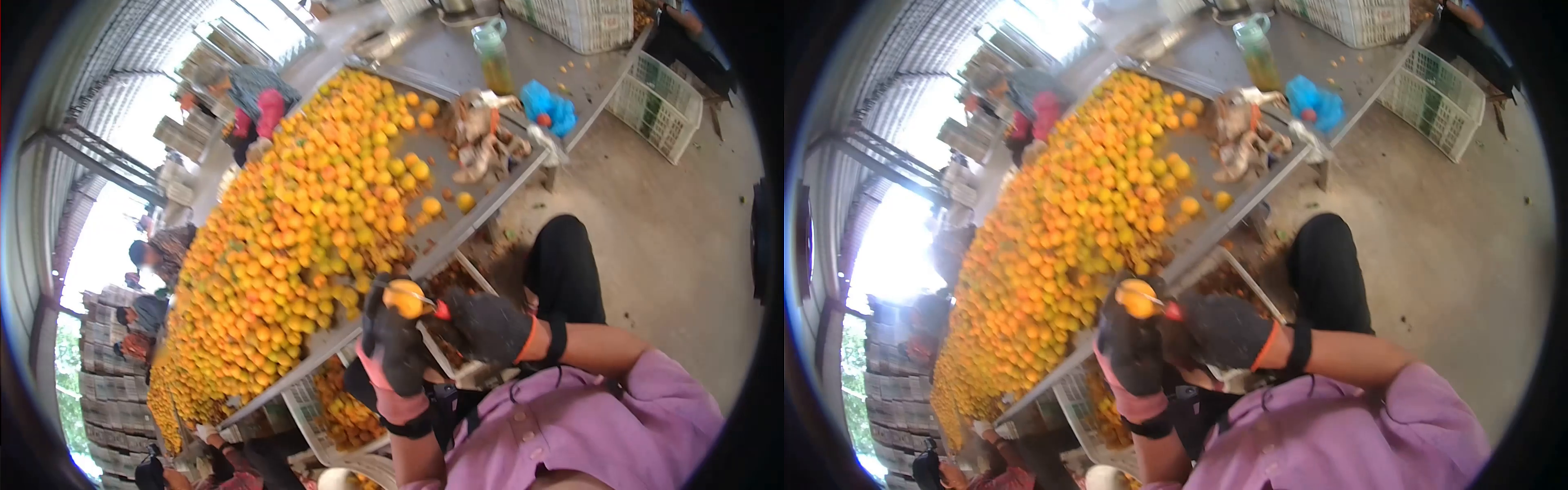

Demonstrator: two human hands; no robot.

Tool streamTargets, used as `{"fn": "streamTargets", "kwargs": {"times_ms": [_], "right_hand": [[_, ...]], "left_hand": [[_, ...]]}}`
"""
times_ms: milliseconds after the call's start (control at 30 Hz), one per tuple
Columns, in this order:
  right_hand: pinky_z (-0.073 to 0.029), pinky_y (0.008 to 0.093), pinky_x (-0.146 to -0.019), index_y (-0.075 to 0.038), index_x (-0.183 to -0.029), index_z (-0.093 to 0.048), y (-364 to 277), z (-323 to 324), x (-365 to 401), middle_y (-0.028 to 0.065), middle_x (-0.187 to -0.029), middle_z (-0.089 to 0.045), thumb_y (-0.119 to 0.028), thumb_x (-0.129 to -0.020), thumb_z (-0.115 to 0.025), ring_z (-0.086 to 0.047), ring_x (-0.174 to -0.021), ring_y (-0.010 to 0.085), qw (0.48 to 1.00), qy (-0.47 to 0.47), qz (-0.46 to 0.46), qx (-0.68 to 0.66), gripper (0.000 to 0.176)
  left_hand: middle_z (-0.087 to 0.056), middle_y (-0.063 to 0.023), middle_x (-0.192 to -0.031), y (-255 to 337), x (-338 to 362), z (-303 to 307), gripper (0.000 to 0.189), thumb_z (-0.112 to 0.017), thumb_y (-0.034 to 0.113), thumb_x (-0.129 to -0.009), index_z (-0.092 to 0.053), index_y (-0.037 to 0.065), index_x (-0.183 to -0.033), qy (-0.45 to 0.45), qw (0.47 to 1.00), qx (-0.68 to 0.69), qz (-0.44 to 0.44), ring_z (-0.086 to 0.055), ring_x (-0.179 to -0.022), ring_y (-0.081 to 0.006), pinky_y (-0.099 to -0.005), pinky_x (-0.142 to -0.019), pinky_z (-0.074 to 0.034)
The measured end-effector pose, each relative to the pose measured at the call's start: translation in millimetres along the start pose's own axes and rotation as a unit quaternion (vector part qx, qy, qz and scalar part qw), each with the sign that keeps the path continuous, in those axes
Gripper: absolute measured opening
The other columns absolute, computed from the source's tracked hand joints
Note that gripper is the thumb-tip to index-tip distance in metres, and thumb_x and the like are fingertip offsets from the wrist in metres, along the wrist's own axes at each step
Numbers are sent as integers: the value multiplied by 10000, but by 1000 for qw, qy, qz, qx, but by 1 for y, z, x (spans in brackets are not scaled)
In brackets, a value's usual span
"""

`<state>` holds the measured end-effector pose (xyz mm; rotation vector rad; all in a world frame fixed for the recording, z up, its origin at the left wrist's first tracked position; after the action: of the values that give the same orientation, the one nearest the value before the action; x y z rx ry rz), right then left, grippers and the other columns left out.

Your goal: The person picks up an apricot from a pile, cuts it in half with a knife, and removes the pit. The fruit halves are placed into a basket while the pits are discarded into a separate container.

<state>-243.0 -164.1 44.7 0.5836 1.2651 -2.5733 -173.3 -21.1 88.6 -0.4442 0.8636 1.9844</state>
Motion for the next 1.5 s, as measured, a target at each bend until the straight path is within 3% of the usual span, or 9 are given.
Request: {"fn": "streamTargets", "kwargs": {"times_ms": [167, 233, 367, 600, 700, 867, 1033, 1267, 1500], "right_hand": [[-445, 397, -504, -52, -1130, -508, -4, -20, 2, 160, -701, -570, -272, -825, -585, -589, -640, 335, 991, 27, -74, -107, 384], [-448, 399, -523, -54, -1094, -528, -8, -13, 0, 174, -719, -571, -267, -824, -582, -592, -669, 339, 997, 7, -40, -71, 348], [-456, 417, -568, -37, -984, -566, -11, 6, -9, 189, -750, -574, -210, -808, -570, -594, -706, 359, 991, -106, -71, -29, 247], [-430, 423, -473, -29, -848, -506, 6, -15, -21, 192, -595, -524, -228, -810, -612, -555, -557, 368, 997, 23, 73, 21, 228], [-444, 450, -558, 12, -937, -500, 8, -20, -21, 212, -695, -576, -146, -767, -561, -579, -674, 399, 996, -85, 3, 25, 240], [-453, 441, -533, 49, -926, -475, 4, -9, -36, 213, -635, -561, -144, -770, -552, -580, -615, 386, 985, -165, 12, 45, 259], [-462, 425, -533, 48, -918, -490, -3, -19, -57, 207, -638, -567, -161, -770, -553, -592, -624, 363, 975, -207, -18, 75, 264], [-466, 434, -548, 18, -862, -528, 32, -51, -87, 186, -643, -566, -157, -763, -555, -590, -646, 373, 982, -168, 49, 67, 203], [-443, 454, -548, 5, -851, -513, 72, -79, -122, 203, -642, -552, -180, -798, -549, -570, -652, 402, 972, -221, 1, -82, 196]], "left_hand": [[-604, -150, -1067, 5, 20, -21, 274, -429, 90, -906, -556, -48, -1106, 119, 722, 587, 348, -610, -931, -217, -293, -765, -496], [-640, -138, -973, -8, 22, -19, 341, -388, 161, -918, -528, -67, -1130, 62, 989, 95, 98, -629, -820, -190, -256, -670, -476], [-646, -76, -849, -5, 15, 2, 302, -490, 165, -889, -581, -49, -1082, 51, 905, 209, 367, -571, -766, -109, -234, -631, -443], [-626, -28, -794, -29, 28, -4, 189, -520, 110, -862, -612, -17, -967, 4, 914, 248, 322, -563, -707, -109, -281, -646, -458], [-642, -29, -833, -33, 37, -18, 163, -501, 88, -861, -610, -4, -940, 82, 957, 160, 226, -591, -732, -106, -259, -646, -459], [-646, -50, -874, -35, 29, 4, 269, -544, 196, -896, -620, -32, -1019, 119, 801, 375, 451, -567, -786, -78, -209, -678, -425], [-641, -64, -859, -38, 17, 8, 279, -569, 199, -889, -604, -50, -1010, 159, 795, 387, 439, -567, -770, -90, -238, -712, -450], [-638, -79, -864, -109, 29, -11, 232, -576, 83, -862, -574, -40, -1058, 148, 927, 171, 300, -579, -716, -104, -231, -606, -464], [-635, -74, -922, -174, 26, -35, 218, -539, 46, -873, -556, -58, -1064, 108, 901, 225, 355, -607, -810, -119, -228, -663, -481]]}}
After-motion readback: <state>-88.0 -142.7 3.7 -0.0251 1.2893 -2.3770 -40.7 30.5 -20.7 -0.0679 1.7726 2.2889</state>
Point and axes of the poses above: each hand's wrist, its own x-axis away from the middle knuckle, its own z-axis out of the back of the hand, y = z × x, the point moved 1 cm from there along -x, towards the middle knuckle
